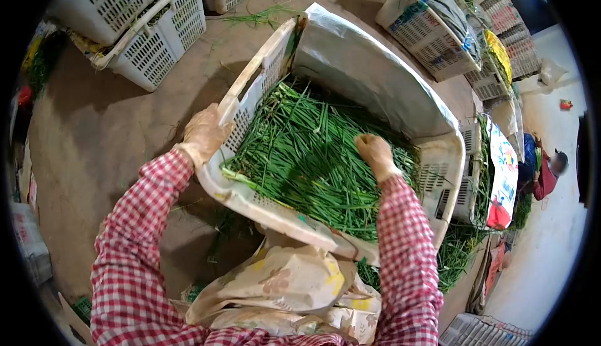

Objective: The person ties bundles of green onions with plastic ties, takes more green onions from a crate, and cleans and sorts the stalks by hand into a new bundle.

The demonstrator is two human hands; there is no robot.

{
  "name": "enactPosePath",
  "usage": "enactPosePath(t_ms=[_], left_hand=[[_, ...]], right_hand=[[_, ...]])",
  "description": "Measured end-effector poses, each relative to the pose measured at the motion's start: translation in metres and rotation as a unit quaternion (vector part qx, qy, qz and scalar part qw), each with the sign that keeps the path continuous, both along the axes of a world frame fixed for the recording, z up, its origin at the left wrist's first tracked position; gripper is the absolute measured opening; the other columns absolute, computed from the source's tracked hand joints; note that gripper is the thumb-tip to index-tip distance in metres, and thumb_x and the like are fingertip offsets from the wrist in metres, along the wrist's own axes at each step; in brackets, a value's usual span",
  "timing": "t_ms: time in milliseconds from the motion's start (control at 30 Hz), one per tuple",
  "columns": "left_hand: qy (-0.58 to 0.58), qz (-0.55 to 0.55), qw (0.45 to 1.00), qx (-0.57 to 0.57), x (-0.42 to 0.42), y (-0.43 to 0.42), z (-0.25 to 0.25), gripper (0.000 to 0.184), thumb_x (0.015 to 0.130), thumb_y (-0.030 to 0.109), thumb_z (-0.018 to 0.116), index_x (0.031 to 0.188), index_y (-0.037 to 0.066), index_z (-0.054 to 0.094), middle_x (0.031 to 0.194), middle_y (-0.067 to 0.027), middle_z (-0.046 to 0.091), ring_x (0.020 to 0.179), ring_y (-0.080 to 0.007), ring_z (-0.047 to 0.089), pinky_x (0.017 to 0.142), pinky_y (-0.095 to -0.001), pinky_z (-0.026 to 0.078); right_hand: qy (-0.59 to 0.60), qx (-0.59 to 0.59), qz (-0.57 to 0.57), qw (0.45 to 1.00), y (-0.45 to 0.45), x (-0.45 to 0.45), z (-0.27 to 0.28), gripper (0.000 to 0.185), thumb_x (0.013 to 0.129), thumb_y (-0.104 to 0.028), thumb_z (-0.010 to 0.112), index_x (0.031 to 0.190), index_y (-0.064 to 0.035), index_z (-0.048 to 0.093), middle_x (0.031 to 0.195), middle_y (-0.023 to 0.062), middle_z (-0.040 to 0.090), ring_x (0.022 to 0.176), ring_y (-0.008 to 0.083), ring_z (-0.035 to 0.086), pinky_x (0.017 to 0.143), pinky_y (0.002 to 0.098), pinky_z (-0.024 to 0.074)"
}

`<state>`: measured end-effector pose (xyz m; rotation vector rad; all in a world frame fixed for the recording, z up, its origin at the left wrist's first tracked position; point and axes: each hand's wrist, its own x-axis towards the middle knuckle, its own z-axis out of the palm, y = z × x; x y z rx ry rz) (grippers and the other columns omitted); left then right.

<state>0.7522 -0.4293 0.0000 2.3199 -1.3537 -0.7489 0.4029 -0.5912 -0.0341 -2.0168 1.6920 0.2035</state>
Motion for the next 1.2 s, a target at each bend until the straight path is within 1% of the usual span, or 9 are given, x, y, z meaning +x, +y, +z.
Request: enactPosePath(t_ms=[200, 300, 533, 700, 800, 900, 1000, 1133, 1200], left_hand=[[-0.046, 0.008, 0.996, -0.071, 0.005, 0.006, -0.031, 0.034, 0.082, 0.024, 0.066, 0.109, 0.005, 0.057, 0.091, -0.0158, 0.063, 0.083, -0.0296, 0.060, 0.075, -0.0370, 0.046], [0.059, 0.028, 0.993, -0.095, 0.005, 0.007, -0.026, 0.037, 0.081, 0.024, 0.068, 0.109, 0.003, 0.056, 0.087, -0.0159, 0.062, 0.080, -0.0301, 0.059, 0.074, -0.0365, 0.046], [0.008, 0.007, 0.998, -0.064, 0.002, 0.004, -0.010, 0.035, 0.081, 0.029, 0.064, 0.101, 0.003, 0.054, 0.087, -0.0184, 0.061, 0.085, -0.0368, 0.059, 0.075, -0.0440, 0.045], [0.037, 0.009, 0.996, -0.080, 0.002, 0.005, -0.012, 0.033, 0.080, 0.029, 0.064, 0.101, 0.004, 0.055, 0.085, -0.0177, 0.060, 0.085, -0.0363, 0.057, 0.075, -0.0440, 0.044], [0.052, 0.014, 0.996, -0.074, 0.002, 0.006, -0.018, 0.033, 0.080, 0.028, 0.064, 0.102, 0.005, 0.055, 0.085, -0.0176, 0.060, 0.085, -0.0365, 0.057, 0.075, -0.0440, 0.044], [0.096, 0.027, 0.990, -0.097, 0.005, 0.008, -0.026, 0.034, 0.080, 0.028, 0.065, 0.103, 0.005, 0.056, 0.086, -0.0178, 0.061, 0.085, -0.0370, 0.057, 0.075, -0.0435, 0.044], [0.049, 0.015, 0.994, -0.094, 0.005, 0.008, -0.024, 0.036, 0.080, 0.028, 0.065, 0.104, 0.003, 0.056, 0.087, -0.0182, 0.061, 0.084, -0.0369, 0.058, 0.074, -0.0432, 0.045], [0.070, 0.033, 0.994, -0.078, 0.003, 0.007, -0.021, 0.038, 0.080, 0.028, 0.065, 0.105, 0.002, 0.056, 0.087, -0.0186, 0.062, 0.084, -0.0368, 0.059, 0.075, -0.0431, 0.045], [0.082, 0.034, 0.991, -0.096, 0.006, 0.009, -0.028, 0.031, 0.083, 0.018, 0.065, 0.107, 0.001, 0.056, 0.086, -0.0102, 0.062, 0.082, -0.0192, 0.056, 0.075, -0.0313, 0.045]], right_hand=[[-0.016, 0.033, -0.049, 0.998, -0.044, 0.102, -0.068, 0.081, 0.077, -0.062, 0.058, 0.128, -0.0006, 0.049, 0.125, 0.0225, 0.053, 0.118, 0.0343, 0.049, 0.099, 0.0454, 0.0374], [0.111, 0.042, 0.137, 0.983, -0.027, 0.128, -0.079, 0.141, 0.046, -0.070, 0.076, 0.146, -0.0038, 0.000, 0.152, 0.0152, 0.007, 0.140, 0.0341, 0.005, 0.108, 0.0604, 0.0045], [0.166, -0.125, 0.210, 0.955, -0.041, 0.114, -0.087, 0.139, 0.046, -0.052, 0.085, 0.146, -0.0066, -0.002, 0.145, 0.0158, 0.029, 0.134, 0.0300, 0.029, 0.109, 0.0566, 0.0127], [0.236, 0.010, 0.205, 0.950, -0.082, 0.115, -0.089, 0.127, 0.050, -0.057, 0.082, 0.144, -0.0014, 0.016, 0.138, 0.0164, 0.043, 0.125, 0.0291, 0.044, 0.112, 0.0510, 0.0131], [0.167, -0.187, 0.251, 0.935, -0.082, 0.111, -0.097, 0.120, 0.050, -0.058, 0.081, 0.140, 0.0011, 0.028, 0.132, 0.0184, 0.048, 0.123, 0.0305, 0.046, 0.112, 0.0509, 0.0122], [0.145, 0.099, 0.160, 0.971, -0.092, 0.111, -0.100, 0.132, 0.048, -0.061, 0.081, 0.142, 0.0049, 0.016, 0.132, 0.0223, 0.047, 0.125, 0.0331, 0.044, 0.112, 0.0472, 0.0174], [0.095, 0.031, 0.213, 0.972, -0.056, 0.103, -0.087, 0.127, 0.053, -0.062, 0.079, 0.141, 0.0070, 0.018, 0.102, 0.0201, 0.061, 0.094, 0.0287, 0.060, 0.095, 0.0378, 0.0410], [0.198, -0.131, 0.262, 0.935, -0.005, 0.095, -0.099, 0.122, 0.057, -0.063, 0.077, 0.136, 0.0133, 0.023, 0.076, 0.0070, 0.057, 0.066, 0.0167, 0.057, 0.063, 0.0290, 0.0500], [0.193, -0.131, 0.249, 0.940, -0.012, 0.096, -0.110, 0.115, 0.058, -0.059, 0.078, 0.132, 0.0140, 0.030, 0.076, 0.0052, 0.057, 0.058, 0.0163, 0.055, 0.052, 0.0277, 0.0495]])
